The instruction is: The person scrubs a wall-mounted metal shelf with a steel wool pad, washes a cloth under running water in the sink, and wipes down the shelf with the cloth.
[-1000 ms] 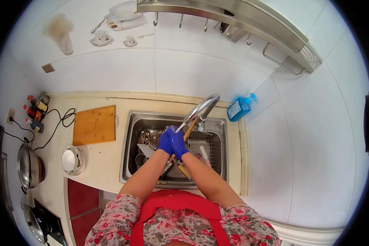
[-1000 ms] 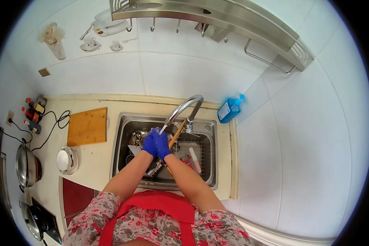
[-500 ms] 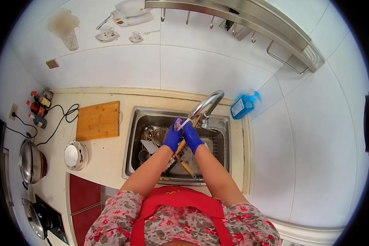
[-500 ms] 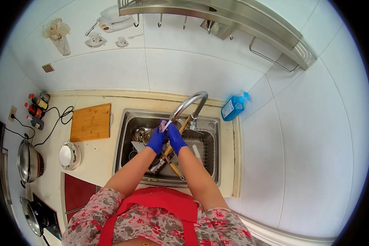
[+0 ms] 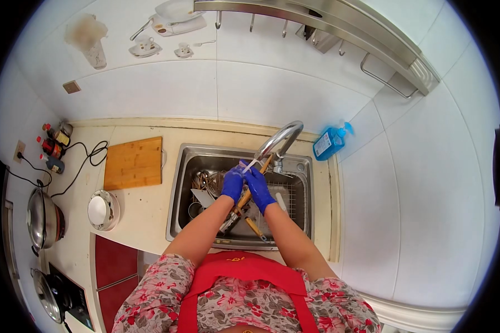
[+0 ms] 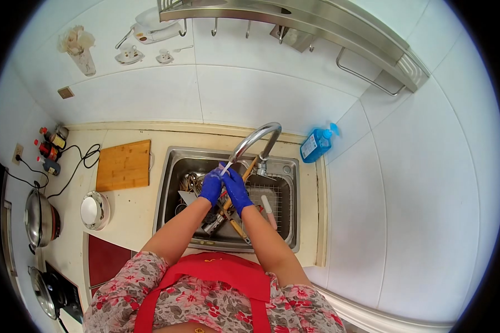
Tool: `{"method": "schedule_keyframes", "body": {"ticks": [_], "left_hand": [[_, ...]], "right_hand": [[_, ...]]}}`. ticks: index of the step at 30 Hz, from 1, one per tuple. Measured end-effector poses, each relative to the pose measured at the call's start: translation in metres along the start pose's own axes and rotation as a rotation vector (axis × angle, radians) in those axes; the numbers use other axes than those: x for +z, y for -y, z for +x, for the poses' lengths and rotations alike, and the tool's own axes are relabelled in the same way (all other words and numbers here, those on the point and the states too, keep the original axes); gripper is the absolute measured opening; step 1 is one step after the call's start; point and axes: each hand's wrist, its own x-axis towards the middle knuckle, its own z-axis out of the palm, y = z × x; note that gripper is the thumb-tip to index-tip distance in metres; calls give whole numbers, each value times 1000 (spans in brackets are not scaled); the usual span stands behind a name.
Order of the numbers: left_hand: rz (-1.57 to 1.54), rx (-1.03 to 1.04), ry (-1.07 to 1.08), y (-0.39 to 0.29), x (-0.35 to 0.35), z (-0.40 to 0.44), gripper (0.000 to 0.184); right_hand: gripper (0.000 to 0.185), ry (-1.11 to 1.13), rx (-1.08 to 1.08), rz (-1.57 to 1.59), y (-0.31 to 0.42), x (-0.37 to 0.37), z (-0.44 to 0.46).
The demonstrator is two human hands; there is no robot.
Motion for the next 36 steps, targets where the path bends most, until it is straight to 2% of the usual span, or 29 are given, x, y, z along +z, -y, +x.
{"method": "schedule_keyframes", "body": {"ticks": [2, 3, 5, 7, 8, 10, 11, 13, 15, 17, 19, 20, 22, 23, 25, 27, 29, 30, 31, 33, 34, 35, 36], "left_hand": [[-10, -7, 11, 2, -2, 2, 27], [-82, -167, 5, 28, 7, 8, 33], [-154, -327, -2, 41, 3, 12, 40], [-157, -340, -2, 48, -9, 15, 44], [-158, -344, -3, 46, -17, 16, 45], [-337, -432, 180, 14, -44, 13, 32], [-337, -428, 178, 11, -47, 12, 32], [-296, -216, 201, 5, -48, 7, 28], [-320, -222, 241, -30, -51, -4, 28], [-344, -232, 282, -46, -54, -8, 27], [-153, -258, 367, -48, -57, -5, 29], [-153, -261, 368, -43, -58, -4, 29], [-36, -180, 236, -35, -59, 0, 29], [-36, -181, 234, -32, -59, 2, 29], [-241, -108, 88, -28, -61, 6, 26], [-185, -148, 114, -27, -65, 8, 26], [-129, -188, 144, -30, -73, 9, 25], [26, -206, 226, -39, -81, 8, 25], [181, -224, 309, -48, -89, 7, 24], [285, -195, 353, -57, -98, 8, 28], [390, -165, 393, -58, -102, 8, 31], [390, -167, 392, -52, -103, 8, 31], [227, -170, 363, -40, -101, 9, 31]], "right_hand": [[38, -10, 36, -5, -3, -6, 6], [34, -19, 71, -10, -7, -11, 9], [31, -71, 42, -18, -17, -19, 16], [28, -125, 13, -27, -22, -27, 18], [27, -205, 50, 68, -11, -24, 15], [27, -278, 84, 164, -2, -23, 13], [27, -302, 63, 163, -3, -25, 14], [27, -327, 41, 161, -7, -28, 16], [27, -171, -32, 15, -11, -26, 17], [26, -121, -18, -22, 0, -14, 12], [25, -70, 0, -59, 15, -6, 8], [27, -51, -1, -135, 20, -4, 7], [28, -29, 0, -211, 26, -5, 10], [29, 57, 6, -276, 26, -9, 14], [29, 147, 11, -342, 27, -17, 20], [30, 187, -55, -638, 29, -26, 24], [29, 169, -6, -612, 31, -32, 26], [27, 149, 43, -585, 30, -35, 26], [27, 146, 45, -584, 29, -37, 26], [28, 32, -34, -352, 22, -42, 24], [28, 32, -33, -352, 20, -45, 23], [28, -7, 3, -308, 25, -45, 19], [28, -44, 38, -262, 27, -46, 18]]}}
